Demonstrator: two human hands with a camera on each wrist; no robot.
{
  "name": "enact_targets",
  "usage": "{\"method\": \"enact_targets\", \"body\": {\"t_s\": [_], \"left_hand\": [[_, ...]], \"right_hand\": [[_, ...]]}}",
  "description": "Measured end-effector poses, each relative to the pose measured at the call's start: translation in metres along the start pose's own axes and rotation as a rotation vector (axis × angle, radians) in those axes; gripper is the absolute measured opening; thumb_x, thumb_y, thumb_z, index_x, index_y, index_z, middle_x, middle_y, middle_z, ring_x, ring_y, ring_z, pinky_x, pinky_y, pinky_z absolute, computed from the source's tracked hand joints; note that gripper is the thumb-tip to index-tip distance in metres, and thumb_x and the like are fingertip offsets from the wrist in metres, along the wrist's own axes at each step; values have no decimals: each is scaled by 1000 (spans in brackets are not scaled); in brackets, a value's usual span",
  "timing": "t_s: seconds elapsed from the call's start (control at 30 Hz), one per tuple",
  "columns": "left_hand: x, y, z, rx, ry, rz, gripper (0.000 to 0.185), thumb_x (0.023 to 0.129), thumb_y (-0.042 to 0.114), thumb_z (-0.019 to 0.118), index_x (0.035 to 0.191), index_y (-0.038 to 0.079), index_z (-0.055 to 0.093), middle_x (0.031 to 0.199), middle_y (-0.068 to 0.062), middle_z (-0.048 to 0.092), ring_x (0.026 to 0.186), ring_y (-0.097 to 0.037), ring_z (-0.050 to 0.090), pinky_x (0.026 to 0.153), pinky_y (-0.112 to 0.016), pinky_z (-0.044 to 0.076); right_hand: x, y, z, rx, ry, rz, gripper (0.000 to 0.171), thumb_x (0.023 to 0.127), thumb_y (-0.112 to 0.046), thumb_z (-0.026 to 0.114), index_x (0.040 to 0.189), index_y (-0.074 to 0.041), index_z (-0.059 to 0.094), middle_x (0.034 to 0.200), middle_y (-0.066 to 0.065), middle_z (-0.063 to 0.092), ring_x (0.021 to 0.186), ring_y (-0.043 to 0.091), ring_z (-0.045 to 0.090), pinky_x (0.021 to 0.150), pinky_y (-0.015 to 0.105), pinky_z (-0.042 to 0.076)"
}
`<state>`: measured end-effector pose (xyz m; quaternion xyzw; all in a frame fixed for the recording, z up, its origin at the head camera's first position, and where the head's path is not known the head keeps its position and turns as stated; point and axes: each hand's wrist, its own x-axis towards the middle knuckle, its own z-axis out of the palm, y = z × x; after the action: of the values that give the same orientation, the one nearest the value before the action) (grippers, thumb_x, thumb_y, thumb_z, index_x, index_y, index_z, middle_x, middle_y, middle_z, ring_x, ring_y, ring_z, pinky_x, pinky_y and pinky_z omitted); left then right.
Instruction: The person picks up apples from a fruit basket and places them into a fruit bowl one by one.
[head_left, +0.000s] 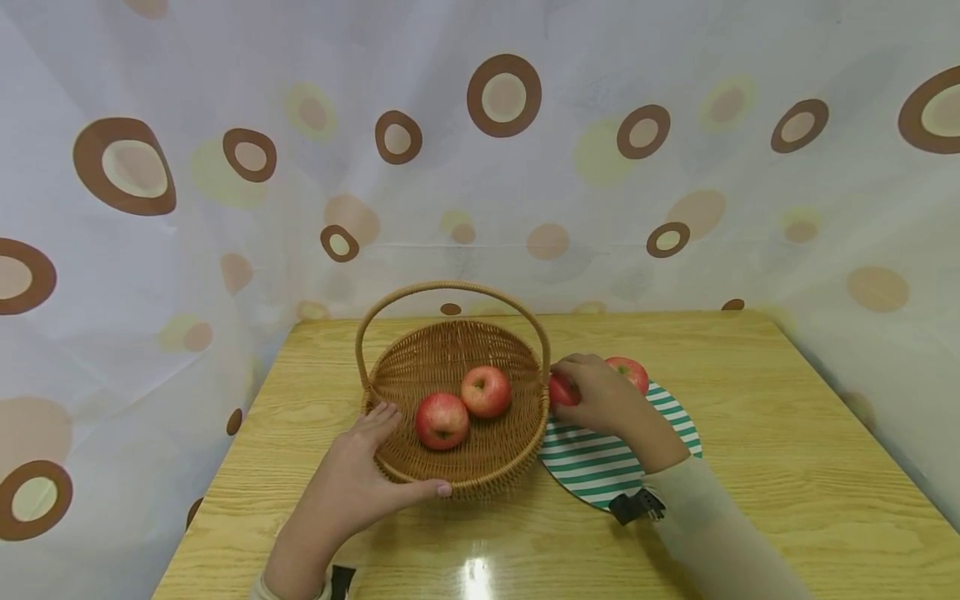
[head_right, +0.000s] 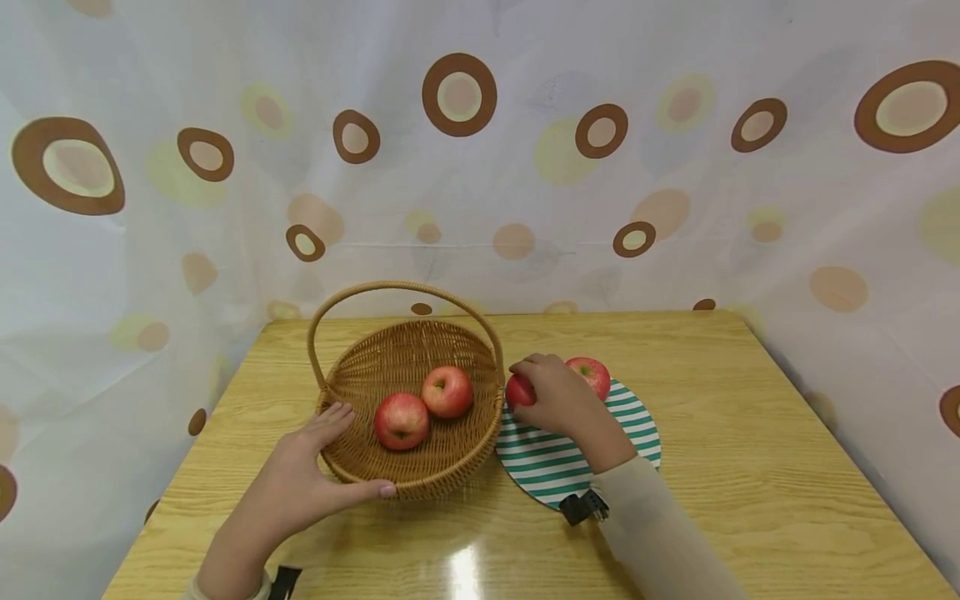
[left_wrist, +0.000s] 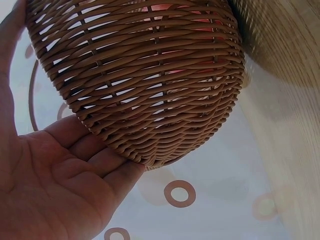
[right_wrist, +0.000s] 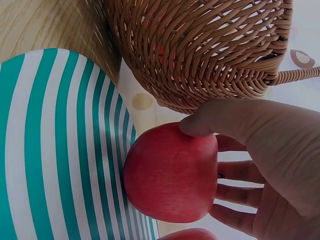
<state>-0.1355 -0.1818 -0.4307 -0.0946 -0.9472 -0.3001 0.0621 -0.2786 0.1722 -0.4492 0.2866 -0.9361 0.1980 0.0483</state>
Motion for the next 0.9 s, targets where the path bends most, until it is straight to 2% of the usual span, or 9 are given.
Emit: {"method": "enact_targets", "body": {"t_s": [0.3,0.9], "left_hand": [[0,-1,0,-2,5,4,126,65,87,80,151,-1,56,161,-23,49,156,-43,38,122,-65,38],[-1,2,-2,-9,-17,-18,127,65,88,80,152,-1,55,162,-23,47,156,-43,37,123,-66,37]], "right_hand": [[1,1,4,-14,6,-12,53,92,-30,83,137,-5,69,139,16,68,128,38,63,96,53,61],[-4,2,1,-18,51,-29,52,92,-27,85,135,-3,70,137,18,68,129,40,62,105,59,56]]}}
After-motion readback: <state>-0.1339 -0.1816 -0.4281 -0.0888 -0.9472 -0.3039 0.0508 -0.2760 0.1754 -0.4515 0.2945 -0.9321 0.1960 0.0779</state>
